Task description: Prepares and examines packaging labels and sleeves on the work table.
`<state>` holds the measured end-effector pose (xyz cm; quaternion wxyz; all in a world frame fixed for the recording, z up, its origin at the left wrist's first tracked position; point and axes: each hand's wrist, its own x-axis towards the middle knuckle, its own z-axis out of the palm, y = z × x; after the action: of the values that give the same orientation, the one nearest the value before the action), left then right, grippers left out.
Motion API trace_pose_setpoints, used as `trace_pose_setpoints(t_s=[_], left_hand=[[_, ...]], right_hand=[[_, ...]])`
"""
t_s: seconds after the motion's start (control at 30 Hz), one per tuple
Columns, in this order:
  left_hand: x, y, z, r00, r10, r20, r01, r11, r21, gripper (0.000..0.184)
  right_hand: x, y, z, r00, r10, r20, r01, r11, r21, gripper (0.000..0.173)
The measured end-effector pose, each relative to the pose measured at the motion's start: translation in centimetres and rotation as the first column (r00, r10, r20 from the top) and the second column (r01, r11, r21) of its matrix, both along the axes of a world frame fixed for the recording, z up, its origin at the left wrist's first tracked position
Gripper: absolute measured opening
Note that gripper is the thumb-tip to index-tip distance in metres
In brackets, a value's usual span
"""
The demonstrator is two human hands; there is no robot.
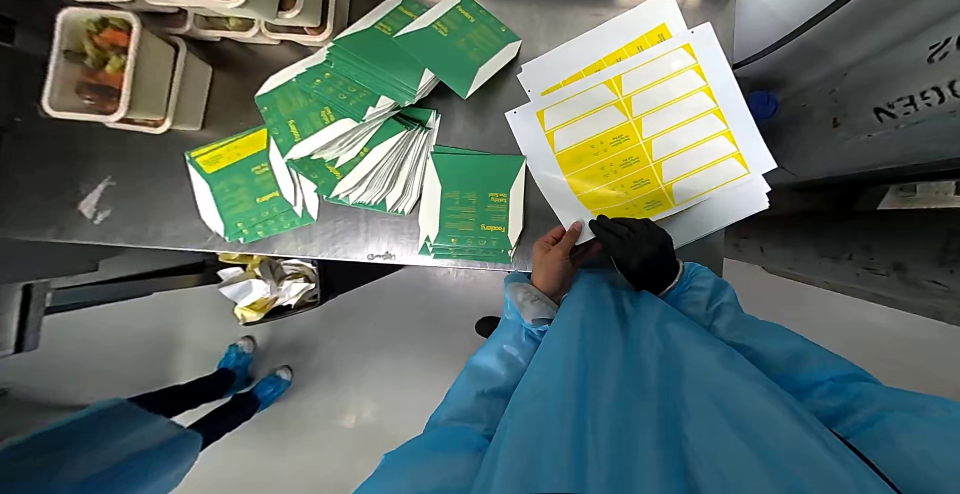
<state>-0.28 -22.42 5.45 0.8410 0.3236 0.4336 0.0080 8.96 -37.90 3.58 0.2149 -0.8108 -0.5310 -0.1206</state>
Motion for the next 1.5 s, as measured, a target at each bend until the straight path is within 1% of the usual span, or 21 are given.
trace_pose_setpoints(t_s=[0.03, 0.07, 0.1, 0.17, 0.2, 0.27, 0.37, 0.5, 0.6, 0.67, 0.73, 0.8, 0.9, 0.97, 1.13, 1.2, 1.27, 1.37, 1.43, 1.47, 1.5], left_hand=[[0.0, 0.1, 0.4, 1.000, -0.011, 0.017, 0.012, 0.998, -0.067, 0.024], [-0.1, 0.1, 0.7, 0.999, -0.033, 0.027, 0.035, 0.995, -0.096, 0.025], [-0.3, 0.0, 1.1, 0.998, -0.059, 0.028, 0.061, 0.994, -0.089, 0.025], [-0.6, -0.1, 1.3, 0.997, -0.050, 0.055, 0.054, 0.996, -0.075, 0.026], [-0.6, -0.1, 1.3, 0.996, -0.028, 0.079, 0.035, 0.996, -0.086, 0.028], [-0.5, -0.2, 1.7, 0.992, 0.008, 0.125, 0.008, 0.993, -0.122, 0.028], [-0.5, -0.6, 1.9, 0.985, 0.036, 0.166, -0.016, 0.993, -0.116, 0.023], [0.0, -1.1, 1.1, 0.976, 0.086, 0.200, -0.070, 0.994, -0.087, 0.016], [0.2, -1.4, 1.0, 0.972, 0.087, 0.218, -0.082, 0.996, -0.033, 0.019], [0.4, -1.7, 1.4, 0.978, 0.063, 0.197, -0.067, 0.998, 0.013, 0.019], [0.4, -1.9, 1.6, 0.984, 0.015, 0.176, -0.032, 0.995, 0.096, 0.019], [0.5, -2.0, 0.8, 0.979, 0.030, 0.203, -0.062, 0.986, 0.157, 0.017], [0.5, -2.0, 0.1, 0.977, 0.006, 0.215, -0.060, 0.968, 0.245, 0.018], [0.5, -1.7, 0.0, 0.975, -0.032, 0.221, -0.038, 0.951, 0.306, 0.018], [-0.4, -1.2, 1.1, 0.969, -0.176, 0.174, 0.074, 0.878, 0.474, 0.018], [-0.6, -1.1, 1.3, 0.967, -0.191, 0.171, 0.082, 0.863, 0.499, 0.019], [-0.8, -1.0, 1.1, 0.966, -0.185, 0.180, 0.069, 0.857, 0.510, 0.021], [-1.0, -1.0, 1.0, 0.965, -0.185, 0.185, 0.061, 0.848, 0.526, 0.024], [-1.0, -1.1, 1.1, 0.968, -0.171, 0.186, 0.045, 0.841, 0.539, 0.026], [-1.0, -1.1, 1.1, 0.970, -0.156, 0.189, 0.028, 0.837, 0.546, 0.027], [-0.9, -1.1, 0.9, 0.971, -0.136, 0.196, 0.006, 0.835, 0.550, 0.028]], right_hand=[[0.2, 0.0, 0.0, 0.999, -0.019, -0.041, 0.020, 0.999, 0.039, 0.024], [0.5, -0.1, 0.0, 0.992, -0.027, -0.123, 0.035, 0.998, 0.059, 0.022], [0.6, -0.1, 0.1, 0.971, -0.037, -0.236, 0.054, 0.996, 0.065, 0.029], [0.9, -0.2, 0.7, 0.901, -0.093, -0.425, 0.128, 0.990, 0.055, 0.054], [0.9, -0.3, 0.9, 0.880, -0.121, -0.459, 0.167, 0.984, 0.061, 0.057], [0.9, -0.4, 1.2, 0.866, -0.152, -0.476, 0.223, 0.970, 0.095, 0.048], [0.4, -0.4, 1.6, 0.862, -0.126, -0.492, 0.220, 0.966, 0.138, 0.035], [0.1, -0.2, 2.3, 0.815, -0.111, -0.568, 0.252, 0.952, 0.175, 0.031], [-0.2, -0.1, 3.2, 0.738, -0.145, -0.660, 0.301, 0.945, 0.129, 0.030], [-0.3, 0.1, 3.6, 0.697, -0.173, -0.696, 0.337, 0.936, 0.105, 0.024], [-0.3, 0.1, 3.8, 0.679, -0.168, -0.715, 0.352, 0.929, 0.116, 0.020], [-0.3, 0.2, 3.8, 0.664, -0.153, -0.732, 0.337, 0.935, 0.110, 0.020], [-0.3, 0.2, 3.8, 0.630, -0.132, -0.765, 0.329, 0.938, 0.110, 0.020], [-0.2, 0.2, 3.9, 0.579, -0.146, -0.802, 0.345, 0.935, 0.079, 0.019], [0.0, 0.3, 4.7, 0.378, -0.174, -0.909, 0.412, 0.911, -0.003, 0.013], [0.1, 0.5, 4.9, 0.315, -0.195, -0.929, 0.436, 0.899, -0.041, 0.011], [0.2, 0.5, 5.0, 0.335, -0.238, -0.912, 0.436, 0.897, -0.074, 0.010], [-0.2, 0.8, 5.2, 0.439, -0.298, -0.848, 0.436, 0.896, -0.089, 0.010], [-0.5, 0.9, 5.1, 0.508, -0.297, -0.809, 0.430, 0.901, -0.061, 0.011], [-0.7, 0.9, 5.0, 0.512, -0.277, -0.813, 0.422, 0.906, -0.043, 0.012], [-0.7, 0.9, 5.0, 0.485, -0.248, -0.839, 0.409, 0.912, -0.034, 0.013]])
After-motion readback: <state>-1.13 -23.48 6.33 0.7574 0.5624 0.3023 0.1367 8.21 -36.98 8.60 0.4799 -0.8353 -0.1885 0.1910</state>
